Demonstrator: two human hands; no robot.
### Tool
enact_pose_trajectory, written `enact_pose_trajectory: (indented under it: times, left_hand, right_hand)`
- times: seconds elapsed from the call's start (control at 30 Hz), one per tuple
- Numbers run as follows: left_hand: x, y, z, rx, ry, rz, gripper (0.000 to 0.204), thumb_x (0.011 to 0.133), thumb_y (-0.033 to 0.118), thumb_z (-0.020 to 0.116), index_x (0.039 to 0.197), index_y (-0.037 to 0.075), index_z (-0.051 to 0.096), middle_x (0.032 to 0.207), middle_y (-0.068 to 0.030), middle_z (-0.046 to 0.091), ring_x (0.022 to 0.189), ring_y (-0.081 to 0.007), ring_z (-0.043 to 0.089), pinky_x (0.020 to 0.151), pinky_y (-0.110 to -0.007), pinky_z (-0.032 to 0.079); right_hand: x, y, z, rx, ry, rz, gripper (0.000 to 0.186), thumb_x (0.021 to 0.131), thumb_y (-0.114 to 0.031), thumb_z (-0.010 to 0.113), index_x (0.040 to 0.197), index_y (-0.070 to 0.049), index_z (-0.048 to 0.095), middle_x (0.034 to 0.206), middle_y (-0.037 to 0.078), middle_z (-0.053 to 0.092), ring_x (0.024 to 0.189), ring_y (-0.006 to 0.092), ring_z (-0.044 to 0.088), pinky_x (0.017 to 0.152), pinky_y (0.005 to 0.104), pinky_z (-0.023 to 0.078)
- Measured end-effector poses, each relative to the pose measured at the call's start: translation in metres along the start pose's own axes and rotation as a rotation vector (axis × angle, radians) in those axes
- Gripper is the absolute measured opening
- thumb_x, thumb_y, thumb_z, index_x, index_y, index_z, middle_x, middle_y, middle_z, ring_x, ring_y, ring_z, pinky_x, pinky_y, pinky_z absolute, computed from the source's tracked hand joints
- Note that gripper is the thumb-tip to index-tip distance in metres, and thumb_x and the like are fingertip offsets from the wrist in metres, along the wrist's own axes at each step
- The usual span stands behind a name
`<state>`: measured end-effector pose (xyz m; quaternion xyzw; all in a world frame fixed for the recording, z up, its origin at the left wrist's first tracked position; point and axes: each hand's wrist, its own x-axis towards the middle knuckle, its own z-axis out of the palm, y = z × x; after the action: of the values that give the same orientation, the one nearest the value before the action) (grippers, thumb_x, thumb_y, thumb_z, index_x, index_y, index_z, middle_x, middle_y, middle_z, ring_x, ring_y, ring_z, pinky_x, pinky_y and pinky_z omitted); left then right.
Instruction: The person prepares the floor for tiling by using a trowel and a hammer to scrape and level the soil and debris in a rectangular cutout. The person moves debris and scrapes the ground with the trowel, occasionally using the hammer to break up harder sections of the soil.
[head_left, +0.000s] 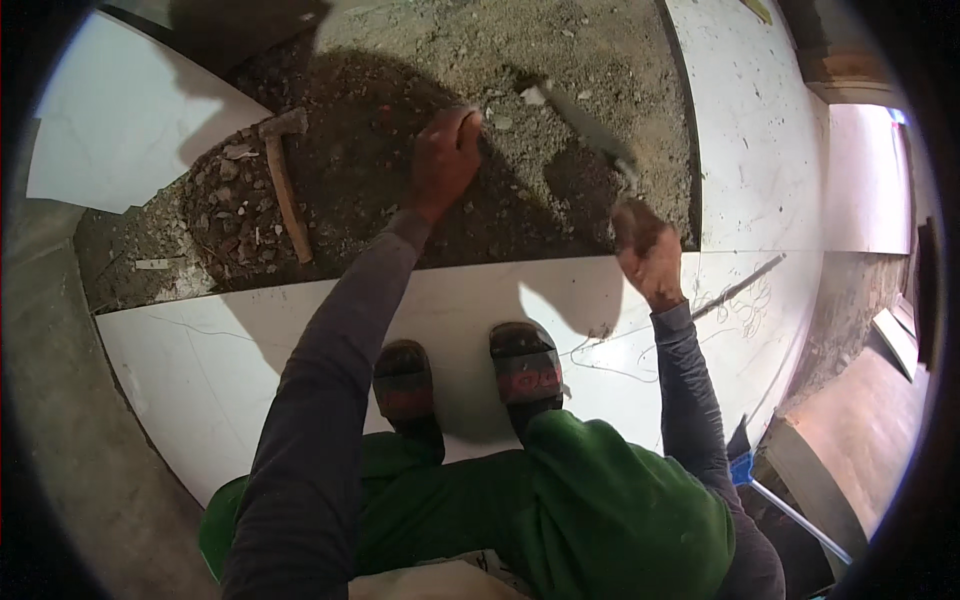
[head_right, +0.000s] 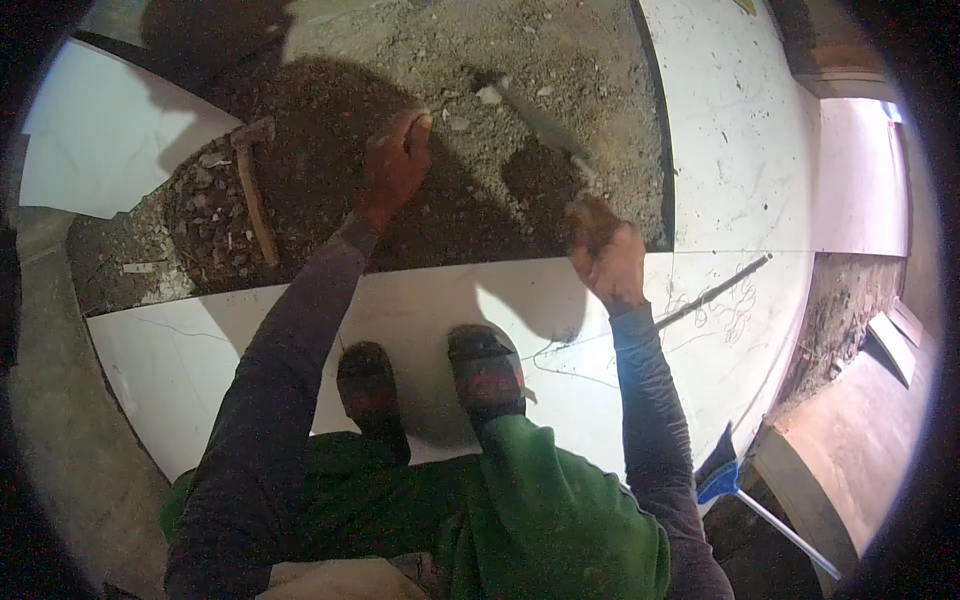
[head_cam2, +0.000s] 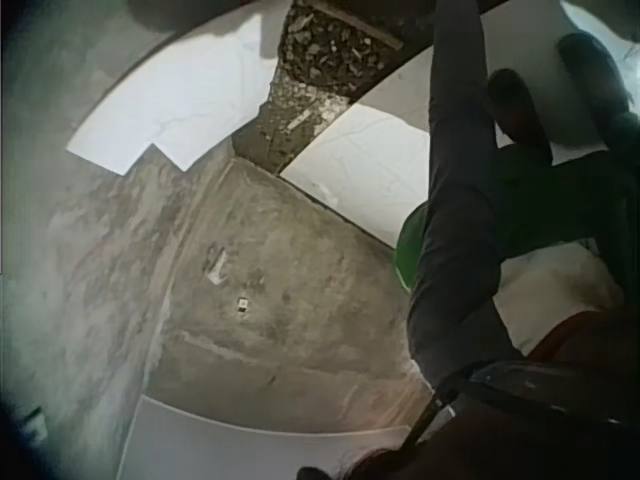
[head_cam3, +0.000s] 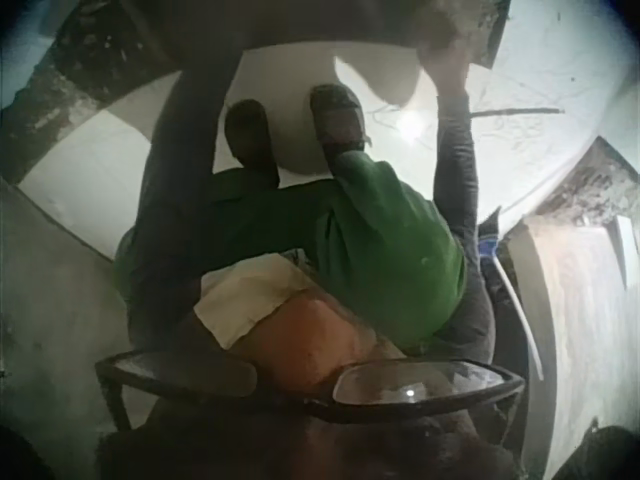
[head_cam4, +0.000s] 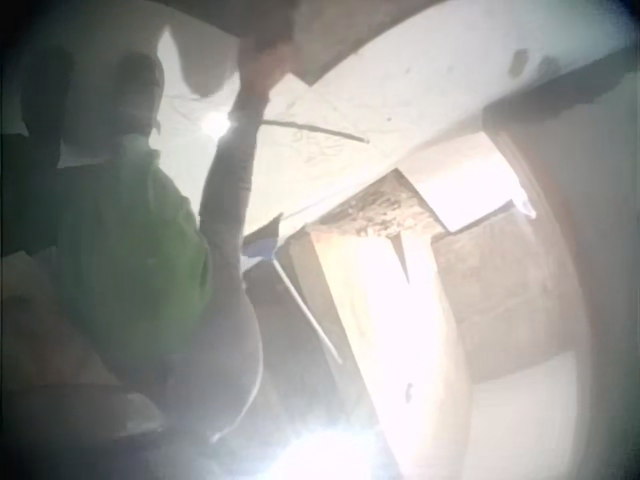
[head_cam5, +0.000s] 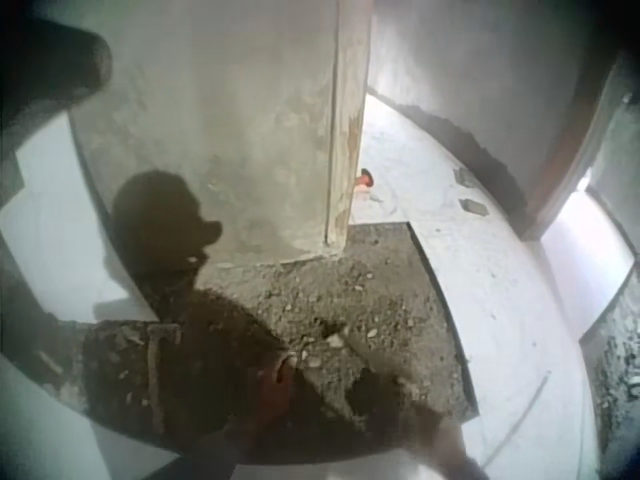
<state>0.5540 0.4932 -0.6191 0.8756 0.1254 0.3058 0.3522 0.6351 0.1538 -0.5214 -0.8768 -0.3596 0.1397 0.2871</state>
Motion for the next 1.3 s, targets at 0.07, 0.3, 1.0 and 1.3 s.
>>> enact_pose_trajectory:
  times: [0.07,0.3,1.0,1.3]
  left_hand:
    - [0.001,0.015,0.019,-0.034,-0.061,-0.042,0.03,0.111,0.029,0.061,0.128,0.006,0.069,0.114,-0.0167,0.069,0.098,-0.041,0.07,0.081,-0.053,0.058]
    - [-0.005,0.021,0.054,0.308,-0.138,0.083,0.057,0.099,0.04,0.074,0.146,0.009,0.062,0.139,-0.0185,0.054,0.131,-0.0434,0.051,0.106,-0.063,0.042]
    - [0.007,0.037,0.012,-0.081,-0.02,-0.255,0.045,0.1,0.013,0.07,0.143,0.003,0.061,0.129,-0.0224,0.066,0.116,-0.0377,0.067,0.095,-0.05,0.057]
    - [0.01,0.036,0.019,0.302,-0.214,0.05,0.08,0.093,0.059,0.079,0.152,0.01,0.059,0.166,-0.0216,0.042,0.156,-0.0469,0.035,0.123,-0.061,0.037]
  right_hand:
    - [-0.004,0.004,0.007,0.219,0.113,0.173,0.032,0.101,-0.018,0.068,0.127,0.0,0.073,0.11,0.022,0.079,0.091,0.0259,0.079,0.082,0.0364,0.063]
    - [0.028,0.007,0.016,0.249,0.125,0.265,0.04,0.104,-0.032,0.068,0.13,-0.003,0.074,0.106,0.017,0.078,0.088,0.0291,0.075,0.076,0.0411,0.06]
    - [0.013,0.004,0.022,0.428,0.199,0.252,0.039,0.108,-0.023,0.069,0.124,0.012,0.071,0.093,0.017,0.078,0.086,0.0149,0.068,0.078,0.0319,0.056]
    - [-0.033,0.006,0.029,0.553,0.201,0.485,0.055,0.109,-0.034,0.071,0.13,0.017,0.066,0.106,0.019,0.077,0.099,0.0172,0.067,0.087,0.0321,0.055]
